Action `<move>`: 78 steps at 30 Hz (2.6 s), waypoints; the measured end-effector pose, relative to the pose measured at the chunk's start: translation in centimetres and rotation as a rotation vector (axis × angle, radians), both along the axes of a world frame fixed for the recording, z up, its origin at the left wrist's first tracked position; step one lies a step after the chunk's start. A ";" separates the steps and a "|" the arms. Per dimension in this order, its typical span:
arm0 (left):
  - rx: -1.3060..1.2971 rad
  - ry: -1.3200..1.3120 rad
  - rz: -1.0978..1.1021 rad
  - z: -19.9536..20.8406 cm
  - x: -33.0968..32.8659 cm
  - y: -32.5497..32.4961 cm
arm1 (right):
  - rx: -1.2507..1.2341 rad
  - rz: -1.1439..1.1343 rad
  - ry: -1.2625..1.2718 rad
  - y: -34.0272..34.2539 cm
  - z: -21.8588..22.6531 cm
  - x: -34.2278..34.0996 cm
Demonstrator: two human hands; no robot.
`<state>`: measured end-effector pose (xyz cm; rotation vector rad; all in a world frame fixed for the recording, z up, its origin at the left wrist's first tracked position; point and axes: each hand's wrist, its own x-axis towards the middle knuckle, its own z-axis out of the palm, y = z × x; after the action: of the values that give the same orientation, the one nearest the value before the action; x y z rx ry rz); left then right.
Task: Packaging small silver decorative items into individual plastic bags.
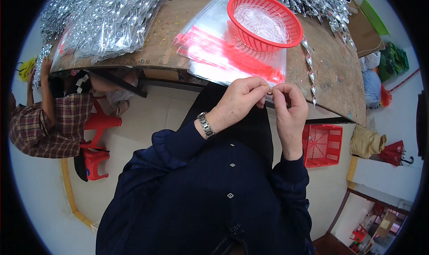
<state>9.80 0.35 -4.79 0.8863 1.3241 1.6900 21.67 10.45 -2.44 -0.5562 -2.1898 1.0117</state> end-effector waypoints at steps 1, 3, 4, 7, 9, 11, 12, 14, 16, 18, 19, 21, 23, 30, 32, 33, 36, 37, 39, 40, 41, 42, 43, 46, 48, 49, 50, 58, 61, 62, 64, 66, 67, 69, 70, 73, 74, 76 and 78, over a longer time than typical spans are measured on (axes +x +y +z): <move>0.003 -0.037 -0.010 -0.2 0.0 0.1 | -0.187 0.044 0.056 0.2 -0.4 0.0; 0.007 -0.054 -0.019 -0.2 -0.1 0.1 | -0.374 0.088 0.112 0.4 -0.4 0.1; 0.011 -0.071 -0.026 -0.3 -0.2 0.1 | -0.529 0.126 0.137 0.4 -0.1 0.1; 0.000 -0.093 -0.041 -0.3 -0.1 0.1 | -0.817 0.205 0.205 1.0 -0.4 0.3; 0.014 -0.094 -0.055 -0.3 0.0 0.1 | -0.949 0.248 0.246 1.2 -0.6 0.3; 0.027 -0.095 -0.068 -0.2 0.0 0.1 | -1.034 0.248 0.247 1.3 -0.7 0.3; 0.027 -0.101 -0.064 -0.2 0.1 0.0 | -1.034 0.247 0.248 1.3 -0.9 0.3; 0.026 -0.107 -0.061 0.0 0.1 0.0 | -1.074 0.294 0.301 1.5 -1.5 0.5; 0.021 -0.084 -0.044 0.1 0.1 0.0 | -1.074 0.271 0.313 1.2 -1.2 0.4; 0.025 -0.091 -0.028 0.0 0.1 0.0 | -1.073 0.247 0.324 1.1 -1.2 0.4; 0.031 -0.098 -0.012 0.0 0.1 0.0 | -1.047 0.240 0.321 1.1 -1.3 0.4; 0.027 -0.084 -0.009 -0.1 0.1 0.0 | -1.021 0.232 0.317 1.2 -1.3 0.5; 0.023 -0.070 -0.006 -0.2 0.2 0.0 | -0.971 0.262 0.257 1.3 -1.4 0.5; 0.015 -0.031 0.013 -0.1 0.3 -0.1 | -0.905 0.246 0.229 0.9 -1.2 0.4; 0.012 -0.029 0.025 -0.2 0.2 -0.1 | -0.868 0.227 0.190 0.9 -1.2 0.5; 0.008 -0.030 0.030 -0.2 0.1 -0.2 | -0.868 0.227 0.190 0.8 -1.2 0.4; 0.007 -0.044 0.033 -0.2 0.1 -0.2 | -0.881 0.188 0.179 0.7 -1.3 0.4; 0.011 -0.058 0.031 -0.2 0.1 -0.2 | -0.898 0.195 0.188 0.9 -1.3 0.5; 0.018 -0.068 0.024 -0.3 0.1 -0.2 | -0.916 0.202 0.196 1.1 -1.5 0.5; 0.024 -0.078 0.017 -0.3 0.1 -0.1 | -0.922 0.197 0.199 1.2 -1.6 0.5; 0.024 -0.078 0.016 -0.3 0.1 -0.1 | -0.927 0.191 0.202 1.3 -1.6 0.6; 0.029 -0.104 0.014 -0.5 0.1 -0.2 | -0.927 0.192 0.202 1.4 -1.5 0.6; 0.035 -0.130 0.012 -0.5 0.0 -0.2 | -0.936 0.210 0.183 1.5 -1.4 0.7; 0.046 -0.124 0.006 -0.6 -0.2 -0.2 | -0.921 0.223 0.117 1.5 -0.9 0.8; 0.037 -0.118 0.008 -0.5 -0.2 -0.2 | -0.892 0.218 0.071 1.5 -0.9 0.8; 0.030 -0.112 0.009 -0.5 -0.1 -0.3 | -0.887 0.218 0.079 1.4 -0.9 0.9; 0.030 -0.112 0.009 -0.5 -0.1 -0.3 | -0.882 0.219 0.086 1.4 -1.0 0.9; 0.030 -0.062 0.014 -0.7 0.0 -0.2 | -0.761 0.195 0.090 1.0 -1.2 0.7; 0.035 -0.084 0.008 -0.6 0.0 -0.3 | -0.768 0.196 0.088 1.0 -1.2 0.7; 0.035 -0.085 0.008 -0.5 0.0 -0.3 | -0.779 0.196 0.091 0.9 -1.2 0.7; 0.042 -0.096 0.000 -0.5 0.0 -0.3 | -0.858 0.199 0.099 0.9 -1.3 0.7; 0.049 -0.104 -0.005 -0.6 0.0 -0.3 | -0.936 0.203 0.106 0.9 -1.3 0.8; 0.056 -0.112 -0.011 -0.6 0.0 -0.3 | -0.993 0.219 0.133 0.9 -1.4 0.8; 0.059 -0.120 -0.020 -0.5 0.0 -0.3 | -1.049 0.234 0.161 0.9 -1.5 0.8; 0.061 -0.127 -0.030 -0.5 0.0 -0.3 | -1.082 0.250 0.179 0.8 -1.5 0.8; 0.069 -0.156 -0.052 -0.5 0.0 -0.3 | -1.139 0.271 0.212 0.7 -1.6 0.7; 0.069 -0.155 -0.051 -0.6 0.0 -0.3 | -1.162 0.275 0.227 0.7 -1.7 0.7; 0.100 -0.183 -0.083 -0.6 -0.1 -0.3 | -1.191 0.289 0.243 0.7 -1.6 0.7; 0.101 -0.193 -0.081 -0.5 0.0 -0.3 | -1.220 0.303 0.259 0.6 -1.6 0.7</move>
<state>9.76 0.05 -5.28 0.8013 1.0688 1.7436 22.33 11.09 -4.03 -0.5388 -1.2397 2.4113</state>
